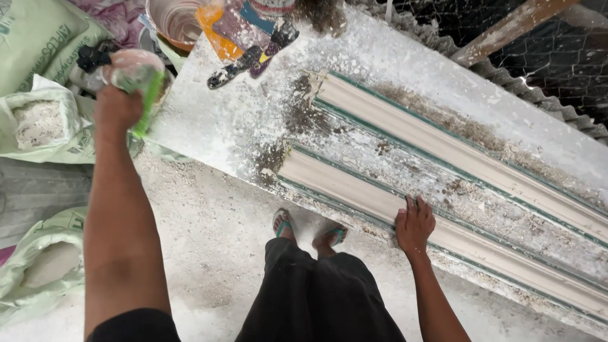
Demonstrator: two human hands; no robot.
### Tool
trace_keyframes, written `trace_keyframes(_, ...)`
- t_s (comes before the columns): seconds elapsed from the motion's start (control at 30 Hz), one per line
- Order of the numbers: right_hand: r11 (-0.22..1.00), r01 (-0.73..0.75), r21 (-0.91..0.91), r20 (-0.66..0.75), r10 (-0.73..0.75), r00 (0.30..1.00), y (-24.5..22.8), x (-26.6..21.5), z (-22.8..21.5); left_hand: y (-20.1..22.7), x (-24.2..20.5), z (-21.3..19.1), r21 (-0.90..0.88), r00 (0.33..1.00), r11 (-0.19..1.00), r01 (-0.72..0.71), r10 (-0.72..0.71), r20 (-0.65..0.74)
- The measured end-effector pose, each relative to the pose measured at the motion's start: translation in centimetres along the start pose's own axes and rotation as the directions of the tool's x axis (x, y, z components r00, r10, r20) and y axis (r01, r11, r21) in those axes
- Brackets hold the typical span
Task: The person uses a small green brush to sweep dust and debris off a stack of long, white, ribbed panels. The person moves along the length of the panels, brushing the surface to clear the accumulated dust.
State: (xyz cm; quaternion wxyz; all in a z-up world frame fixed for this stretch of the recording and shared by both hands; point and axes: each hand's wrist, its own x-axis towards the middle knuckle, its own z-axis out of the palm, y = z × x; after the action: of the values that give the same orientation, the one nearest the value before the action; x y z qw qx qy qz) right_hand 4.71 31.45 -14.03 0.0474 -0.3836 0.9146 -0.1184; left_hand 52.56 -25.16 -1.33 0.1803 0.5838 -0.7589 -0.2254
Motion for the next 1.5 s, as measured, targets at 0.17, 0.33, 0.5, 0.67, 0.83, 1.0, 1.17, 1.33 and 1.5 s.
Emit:
trace_keyframes(0.17, 1.0, 0.026, -0.001, -0.072, -0.026, 0.997, -0.7, -0.2, -0.2, 1.5, -2.4, 2.1, -0.11, 0.961, 0.971, -0.212, 0.187, -0.202)
trace_keyframes(0.33, 0.997, -0.04, -0.059, 0.019, 0.041, 0.999, 0.0, 0.0, 0.5, 14.9, -15.2, 5.0, -0.493, 0.963, 0.844, -0.21, 0.091, -0.255)
trace_keyframes(0.5, 0.996, -0.081, 0.043, 0.068, 0.078, 0.995, -0.5, 0.2, -0.1, 16.6, -19.5, 7.2, -0.723, 0.992, 0.684, -0.097, 0.011, -0.123)
trace_keyframes(0.67, 0.993, -0.111, 0.035, 0.101, 0.107, 0.989, -0.4, 0.2, 0.1, 14.9, -22.2, 9.7, -0.807, 0.964, 0.569, -0.155, -0.092, -0.25)
trace_keyframes(0.83, 0.974, -0.099, 0.204, 0.077, 0.085, 0.993, 0.4, 0.2, 0.2, 21.4, -33.4, 17.4, -0.644, 0.991, 0.753, 0.136, -0.11, 0.081)
trace_keyframes(1.0, 0.901, -0.072, 0.428, 0.087, 0.039, 0.995, 0.4, -0.9, -3.9, 24.8, -36.1, 17.9, -0.56, 0.975, 0.815, 0.152, -0.032, 0.219)
trace_keyframes(1.17, 0.778, -0.21, 0.592, 0.13, 0.165, 0.978, 3.4, -3.7, -7.9, 21.7, -32.7, 15.2, -0.729, 0.992, 0.685, 0.004, -0.093, -0.082)
trace_keyframes(1.33, 0.873, -0.3, 0.385, 0.307, 0.185, 0.933, 14.1, -6.8, -3.1, 29.6, -43.1, 28.2, -0.847, 0.987, 0.517, -0.125, -0.024, -0.161)
trace_keyframes(1.5, 0.59, -0.602, 0.537, 0.688, 0.106, 0.718, 18.6, -9.5, -5.4, 40.1, -48.1, 22.0, -0.583, 0.883, 0.692, 0.426, -0.177, 0.435)
